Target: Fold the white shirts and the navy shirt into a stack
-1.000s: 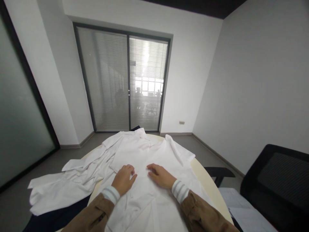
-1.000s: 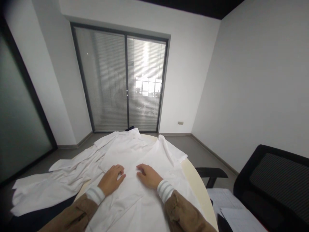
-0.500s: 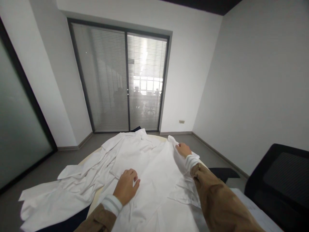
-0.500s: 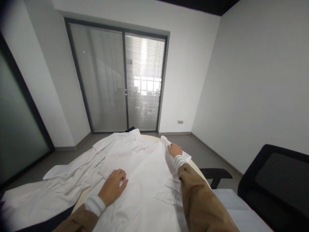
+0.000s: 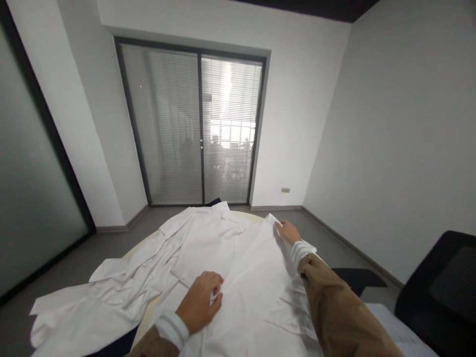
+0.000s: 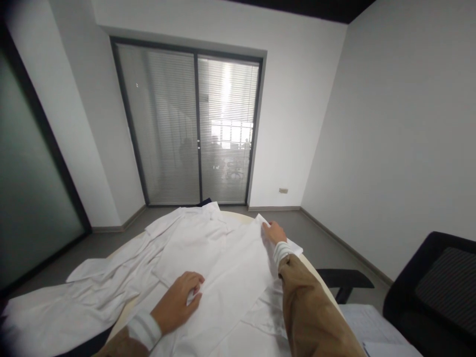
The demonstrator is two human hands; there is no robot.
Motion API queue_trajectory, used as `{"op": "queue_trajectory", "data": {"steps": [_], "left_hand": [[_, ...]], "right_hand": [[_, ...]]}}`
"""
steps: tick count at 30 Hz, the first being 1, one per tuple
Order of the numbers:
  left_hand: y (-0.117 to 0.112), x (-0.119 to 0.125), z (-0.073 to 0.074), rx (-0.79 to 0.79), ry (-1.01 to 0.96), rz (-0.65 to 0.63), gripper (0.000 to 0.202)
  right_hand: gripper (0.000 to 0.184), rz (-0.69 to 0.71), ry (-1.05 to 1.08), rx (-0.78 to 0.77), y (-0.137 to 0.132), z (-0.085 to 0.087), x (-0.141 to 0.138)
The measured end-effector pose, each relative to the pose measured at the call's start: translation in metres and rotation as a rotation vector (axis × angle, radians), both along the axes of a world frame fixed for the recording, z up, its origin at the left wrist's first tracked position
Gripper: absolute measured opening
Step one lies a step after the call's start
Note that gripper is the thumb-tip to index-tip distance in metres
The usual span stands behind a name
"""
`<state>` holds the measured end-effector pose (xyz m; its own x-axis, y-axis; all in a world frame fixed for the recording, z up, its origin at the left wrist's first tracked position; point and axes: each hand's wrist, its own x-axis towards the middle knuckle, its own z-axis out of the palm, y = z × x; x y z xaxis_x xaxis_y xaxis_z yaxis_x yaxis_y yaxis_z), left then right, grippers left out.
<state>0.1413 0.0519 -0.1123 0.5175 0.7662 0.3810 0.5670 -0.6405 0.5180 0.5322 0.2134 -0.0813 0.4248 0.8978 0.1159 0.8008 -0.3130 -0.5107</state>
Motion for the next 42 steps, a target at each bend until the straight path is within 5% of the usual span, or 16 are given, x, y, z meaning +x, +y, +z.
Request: {"op": "queue_trajectory", "data": {"steps": [6,10,14,25,34,39,42], "left_hand": [[0.002,0.001,-0.003,-0.077,0.001,0.029,0.014],[0.003,0.001,-0.002,-0.142,-0.046,0.060,0.008],[0.003,-0.001,-0.002,-0.144,-0.069,0.007,0.027],[0.009,-0.001,-0.009,-0.112,-0.086,-0.064,0.027],[0.004,-0.002,-0.003,-0.148,-0.078,-0.051,0.020],[0.005,-0.002,-0.008,-0.145,-0.059,-0.027,0.020],[0.007,-0.003,-0.012,-0.110,-0.059,-0.059,0.021]], "right_hand": [[0.035,-0.015,0.020,0.035,0.017,-0.005,0.004],[0.041,-0.057,0.041,0.060,0.020,-0.008,0.004],[0.053,-0.001,0.037,0.067,0.024,-0.006,0.005],[0.046,0.044,-0.172,-0.015,0.024,-0.004,-0.009],[0.051,0.021,-0.288,0.019,-0.004,0.001,-0.008],[0.044,0.308,-0.404,-0.011,-0.024,0.002,-0.004],[0.042,0.281,-0.384,-0.102,-0.031,-0.002,0.000]]}}
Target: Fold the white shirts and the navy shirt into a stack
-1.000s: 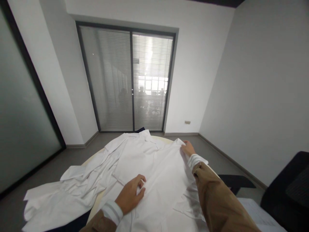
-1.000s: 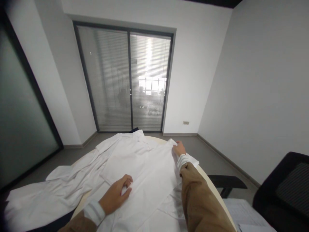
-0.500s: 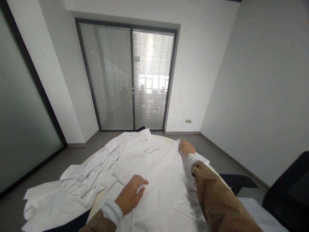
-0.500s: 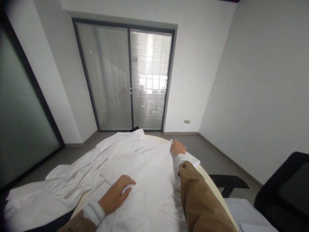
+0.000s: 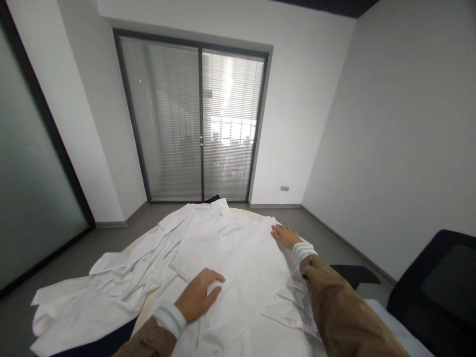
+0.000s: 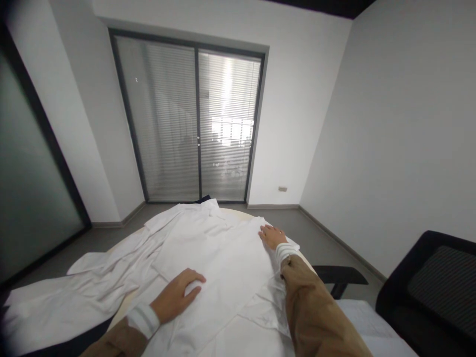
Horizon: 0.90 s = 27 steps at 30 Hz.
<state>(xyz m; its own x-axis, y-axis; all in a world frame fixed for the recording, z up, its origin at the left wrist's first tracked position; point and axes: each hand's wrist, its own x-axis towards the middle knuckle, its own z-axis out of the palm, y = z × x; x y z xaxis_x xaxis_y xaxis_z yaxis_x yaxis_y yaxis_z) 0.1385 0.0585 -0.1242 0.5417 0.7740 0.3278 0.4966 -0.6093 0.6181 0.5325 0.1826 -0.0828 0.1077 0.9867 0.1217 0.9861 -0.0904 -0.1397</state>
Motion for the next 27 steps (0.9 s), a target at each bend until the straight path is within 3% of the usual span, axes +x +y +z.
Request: {"op": "queue_trajectory", "data": {"steps": [5,11,17,27], "left_hand": [[0.002,-0.001,-0.004,0.005,-0.023,0.016,0.026],[0.002,-0.002,-0.006,0.005,-0.002,0.036,0.030],[0.004,-0.002,-0.008,-0.018,-0.026,0.023,0.031],[0.004,-0.003,-0.009,0.013,-0.010,-0.003,0.031]], "right_hand": [[0.050,-0.178,0.040,-0.001,-0.006,0.000,0.012],[0.036,-0.198,0.136,0.015,-0.014,0.001,0.024],[0.043,-0.260,0.155,0.030,-0.019,-0.003,0.022],[0.042,-0.249,0.056,0.054,-0.045,0.006,0.020]]}}
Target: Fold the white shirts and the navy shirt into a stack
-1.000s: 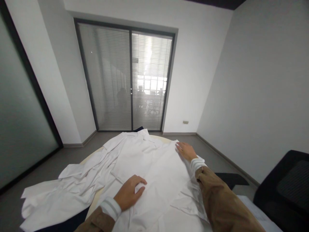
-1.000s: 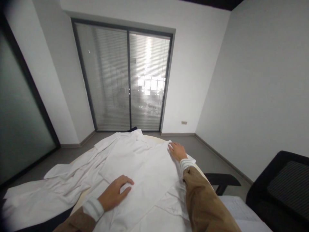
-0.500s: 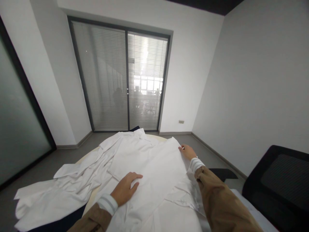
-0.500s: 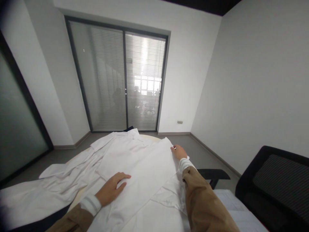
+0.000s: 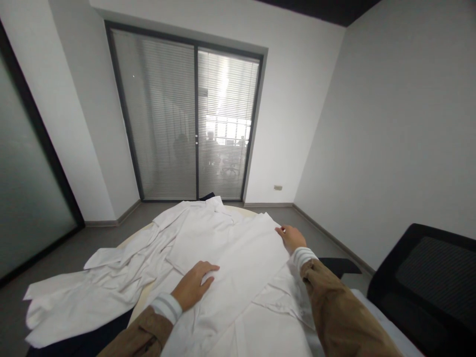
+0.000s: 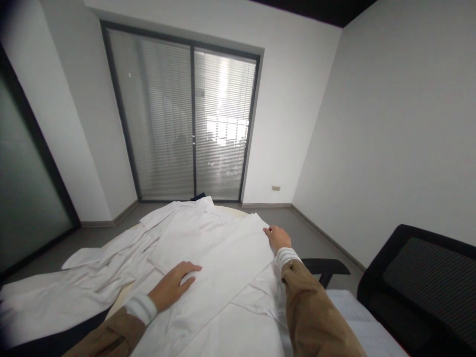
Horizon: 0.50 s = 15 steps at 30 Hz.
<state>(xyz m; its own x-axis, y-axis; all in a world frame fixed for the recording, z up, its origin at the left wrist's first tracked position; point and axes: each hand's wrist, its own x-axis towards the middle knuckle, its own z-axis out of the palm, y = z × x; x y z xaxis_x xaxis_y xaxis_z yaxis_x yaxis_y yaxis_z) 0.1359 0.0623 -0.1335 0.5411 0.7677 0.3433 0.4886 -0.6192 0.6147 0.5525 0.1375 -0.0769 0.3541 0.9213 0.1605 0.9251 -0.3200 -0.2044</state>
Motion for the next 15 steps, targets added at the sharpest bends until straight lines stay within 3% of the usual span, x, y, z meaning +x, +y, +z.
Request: {"op": "queue_trajectory", "data": {"steps": [4,8,11,15], "left_hand": [[-0.001,0.000,0.002,0.075,0.016,-0.003,0.030],[-0.003,-0.002,0.002,0.165,0.069,-0.029,0.033],[-0.003,-0.005,0.001,0.172,0.208,-0.063,0.038],[-0.003,-0.008,-0.004,0.163,0.338,-0.056,0.043]], "right_hand": [[0.040,0.033,-0.066,0.103,-0.001,0.006,-0.023],[0.045,0.249,-0.148,0.192,-0.002,0.002,-0.050],[0.052,0.337,-0.150,0.065,-0.004,-0.016,-0.055],[0.058,0.332,-0.120,-0.099,-0.004,-0.032,-0.046]]}}
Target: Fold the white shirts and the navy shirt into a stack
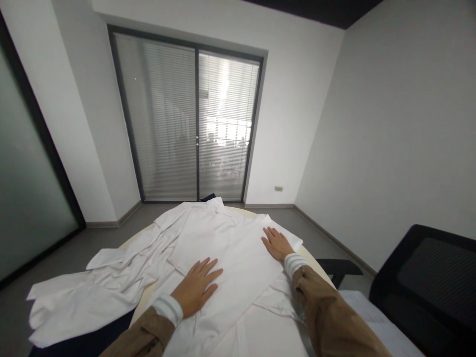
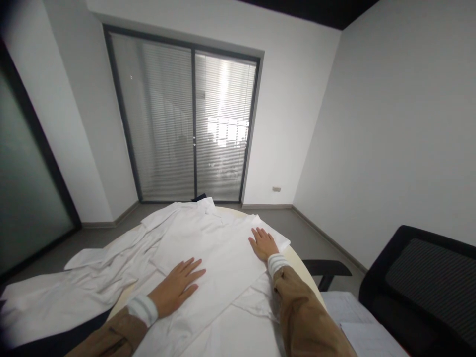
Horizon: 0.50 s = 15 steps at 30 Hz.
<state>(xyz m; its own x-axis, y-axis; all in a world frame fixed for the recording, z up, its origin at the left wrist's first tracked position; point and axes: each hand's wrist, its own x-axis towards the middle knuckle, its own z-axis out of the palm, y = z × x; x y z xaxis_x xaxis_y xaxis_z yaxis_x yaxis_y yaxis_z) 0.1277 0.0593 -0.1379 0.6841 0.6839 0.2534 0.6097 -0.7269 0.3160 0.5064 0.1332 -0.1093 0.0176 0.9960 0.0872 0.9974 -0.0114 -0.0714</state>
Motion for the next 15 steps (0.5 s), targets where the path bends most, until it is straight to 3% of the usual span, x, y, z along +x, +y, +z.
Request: {"op": "queue_trajectory", "data": {"steps": [4,8,12,15], "left_hand": [[0.000,-0.002,-0.002,-0.005,0.000,-0.014,0.047],[-0.003,-0.003,0.003,-0.034,0.035,-0.035,0.063],[-0.005,-0.003,0.006,-0.058,0.101,-0.036,0.077],[-0.006,-0.003,0.003,-0.064,0.115,-0.010,0.075]], "right_hand": [[0.058,-0.046,-0.019,-0.009,-0.001,0.012,-0.015],[0.059,0.030,0.019,0.068,-0.019,0.023,-0.070],[0.069,0.158,0.160,-0.025,-0.054,0.009,-0.122],[0.068,0.291,0.195,-0.063,-0.073,-0.002,-0.136]]}}
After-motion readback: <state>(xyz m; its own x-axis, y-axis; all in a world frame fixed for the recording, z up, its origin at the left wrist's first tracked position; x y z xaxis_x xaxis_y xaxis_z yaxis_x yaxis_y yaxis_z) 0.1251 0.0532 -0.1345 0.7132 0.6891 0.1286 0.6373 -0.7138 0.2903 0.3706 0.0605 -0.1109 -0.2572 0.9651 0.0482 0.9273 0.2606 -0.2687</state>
